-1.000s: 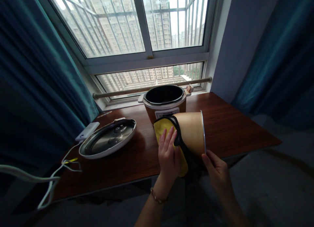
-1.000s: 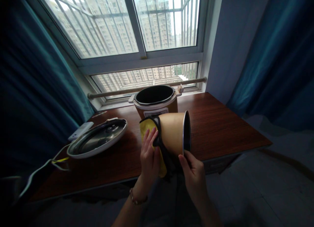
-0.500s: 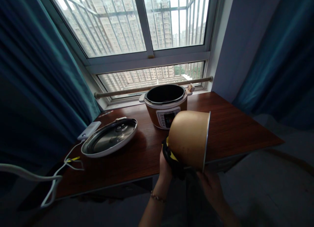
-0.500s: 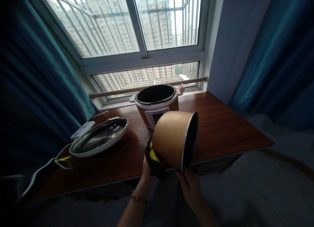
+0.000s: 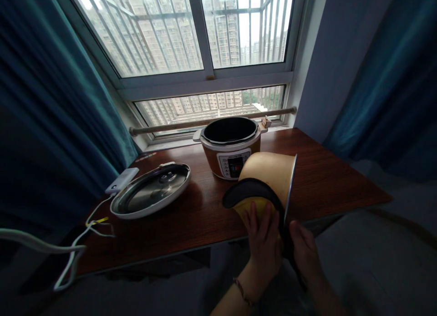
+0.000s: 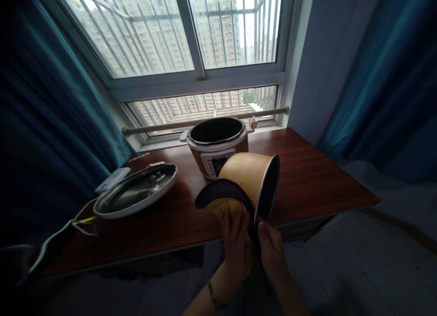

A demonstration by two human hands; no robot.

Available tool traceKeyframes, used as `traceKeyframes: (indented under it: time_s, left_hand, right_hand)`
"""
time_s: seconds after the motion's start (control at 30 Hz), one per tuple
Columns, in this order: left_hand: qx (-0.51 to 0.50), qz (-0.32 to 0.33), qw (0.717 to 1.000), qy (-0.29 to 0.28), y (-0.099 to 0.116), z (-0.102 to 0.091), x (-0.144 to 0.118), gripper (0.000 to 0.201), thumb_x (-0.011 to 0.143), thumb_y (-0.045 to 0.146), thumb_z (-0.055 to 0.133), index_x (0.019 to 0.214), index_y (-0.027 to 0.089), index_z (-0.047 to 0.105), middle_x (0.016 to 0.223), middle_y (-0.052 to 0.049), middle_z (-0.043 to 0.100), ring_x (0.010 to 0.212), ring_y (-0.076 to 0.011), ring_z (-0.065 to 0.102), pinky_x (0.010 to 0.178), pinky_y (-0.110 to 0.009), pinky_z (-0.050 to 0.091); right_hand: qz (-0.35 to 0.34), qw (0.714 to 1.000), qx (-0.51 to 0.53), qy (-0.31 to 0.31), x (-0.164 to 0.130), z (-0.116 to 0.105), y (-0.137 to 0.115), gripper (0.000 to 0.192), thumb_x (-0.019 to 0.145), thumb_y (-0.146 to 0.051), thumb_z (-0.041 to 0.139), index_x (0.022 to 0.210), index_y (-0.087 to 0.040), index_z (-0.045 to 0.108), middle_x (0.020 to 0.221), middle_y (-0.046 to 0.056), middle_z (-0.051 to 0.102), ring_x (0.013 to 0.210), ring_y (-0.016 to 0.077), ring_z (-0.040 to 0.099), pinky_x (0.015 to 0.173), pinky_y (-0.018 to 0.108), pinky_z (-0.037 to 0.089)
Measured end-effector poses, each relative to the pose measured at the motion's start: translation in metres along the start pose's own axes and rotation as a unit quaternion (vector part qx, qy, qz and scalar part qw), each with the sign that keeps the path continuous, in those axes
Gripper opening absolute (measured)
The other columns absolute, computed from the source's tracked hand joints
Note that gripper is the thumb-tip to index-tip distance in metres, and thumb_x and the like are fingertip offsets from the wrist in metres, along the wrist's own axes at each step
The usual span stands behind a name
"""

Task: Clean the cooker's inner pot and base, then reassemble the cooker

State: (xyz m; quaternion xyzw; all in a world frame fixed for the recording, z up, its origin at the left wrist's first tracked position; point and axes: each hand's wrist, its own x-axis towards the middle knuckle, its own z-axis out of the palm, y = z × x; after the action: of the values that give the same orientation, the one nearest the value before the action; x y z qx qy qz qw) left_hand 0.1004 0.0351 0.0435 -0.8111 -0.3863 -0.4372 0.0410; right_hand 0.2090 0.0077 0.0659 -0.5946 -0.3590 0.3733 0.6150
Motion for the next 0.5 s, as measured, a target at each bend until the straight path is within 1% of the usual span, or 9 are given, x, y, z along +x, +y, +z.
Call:
traceKeyframes:
  time_s: [0.07, 0.17, 0.2, 0.27, 0.33, 0.37, 0.43, 0.5]
  left_hand:
    - [0.009, 0.018, 1.0, -0.001, -0.001, 0.0, 0.005, 0.052, 0.087, 0.02, 0.034, 0.138, 0.015, 0.032, 0.144, -0.007, 0.033, 0.137, -0.0332, 0.006, 0.108, -0.057, 0.009]
    - [0.008, 0.05, 0.998, 0.028, -0.013, 0.002, 0.01, 0.049, 0.086, 0.022, 0.035, 0.135, 0.019, 0.039, 0.141, -0.005, 0.038, 0.136, -0.0322, 0.009, 0.109, -0.054, 0.007]
    - [0.008, 0.055, 0.998, 0.034, -0.017, 0.002, 0.011, 0.048, 0.085, 0.022, 0.037, 0.133, 0.02, 0.041, 0.142, -0.004, 0.037, 0.136, -0.0326, 0.009, 0.109, -0.054, 0.005]
    - [0.004, 0.048, 0.998, 0.029, -0.025, 0.004, 0.011, 0.049, 0.084, 0.022, 0.039, 0.132, 0.022, 0.042, 0.145, -0.004, 0.032, 0.136, -0.035, 0.008, 0.108, -0.058, 0.004]
    - [-0.015, 0.013, 1.0, 0.02, -0.03, 0.006, 0.011, 0.05, 0.084, 0.022, 0.041, 0.134, 0.022, 0.04, 0.147, -0.006, 0.026, 0.136, -0.0363, 0.007, 0.106, -0.062, 0.005]
    - [-0.032, -0.017, 0.999, 0.025, -0.031, 0.006, 0.011, 0.05, 0.084, 0.022, 0.04, 0.135, 0.022, 0.038, 0.148, -0.006, 0.024, 0.136, -0.0352, 0.006, 0.106, -0.062, 0.006]
    - [-0.082, -0.098, 0.991, 0.05, -0.032, 0.006, 0.014, 0.05, 0.087, 0.021, 0.037, 0.137, 0.022, 0.033, 0.149, -0.007, 0.019, 0.137, -0.0304, 0.006, 0.108, -0.057, 0.009]
    - [-0.153, -0.179, 0.969, 0.076, -0.033, 0.006, 0.018, 0.049, 0.091, 0.022, 0.033, 0.139, 0.024, 0.029, 0.151, -0.006, 0.014, 0.138, -0.0252, 0.009, 0.111, -0.049, 0.011]
  right_hand:
    - [0.018, 0.999, 0.042, -0.016, 0.003, -0.001, -0.003, 0.048, 0.073, -0.059, 0.057, 0.089, -0.017, 0.072, 0.089, 0.009, 0.07, 0.089, 0.0252, 0.063, 0.082, 0.035, 0.049]
    - [0.001, 0.995, 0.067, -0.075, 0.008, 0.001, -0.011, 0.045, 0.07, -0.055, 0.063, 0.094, -0.018, 0.071, 0.095, 0.009, 0.069, 0.094, 0.026, 0.062, 0.087, 0.037, 0.047]
    - [-0.006, 0.995, 0.065, -0.081, 0.01, 0.002, -0.014, 0.042, 0.069, -0.053, 0.065, 0.095, -0.019, 0.071, 0.096, 0.009, 0.07, 0.094, 0.0259, 0.063, 0.087, 0.037, 0.048]
    - [-0.013, 0.995, 0.06, -0.081, 0.011, 0.006, -0.019, 0.039, 0.069, -0.049, 0.066, 0.095, -0.02, 0.071, 0.096, 0.008, 0.07, 0.094, 0.0257, 0.063, 0.086, 0.037, 0.048]
    - [-0.01, 0.995, 0.062, -0.078, 0.011, 0.009, -0.021, 0.037, 0.069, -0.046, 0.067, 0.095, -0.019, 0.071, 0.095, 0.008, 0.07, 0.092, 0.0251, 0.063, 0.084, 0.036, 0.049]
    - [-0.006, 0.995, 0.067, -0.074, 0.012, 0.01, -0.021, 0.037, 0.07, -0.046, 0.067, 0.094, -0.019, 0.071, 0.094, 0.008, 0.07, 0.09, 0.0245, 0.064, 0.083, 0.035, 0.049]
    - [0.007, 0.994, 0.085, -0.068, 0.012, 0.012, -0.02, 0.036, 0.071, -0.045, 0.066, 0.094, -0.018, 0.071, 0.093, 0.007, 0.07, 0.089, 0.0236, 0.064, 0.082, 0.034, 0.049]
    - [0.014, 0.992, 0.108, -0.059, 0.012, 0.013, -0.02, 0.036, 0.071, -0.044, 0.067, 0.095, -0.017, 0.07, 0.094, 0.008, 0.07, 0.09, 0.0235, 0.063, 0.084, 0.034, 0.048]
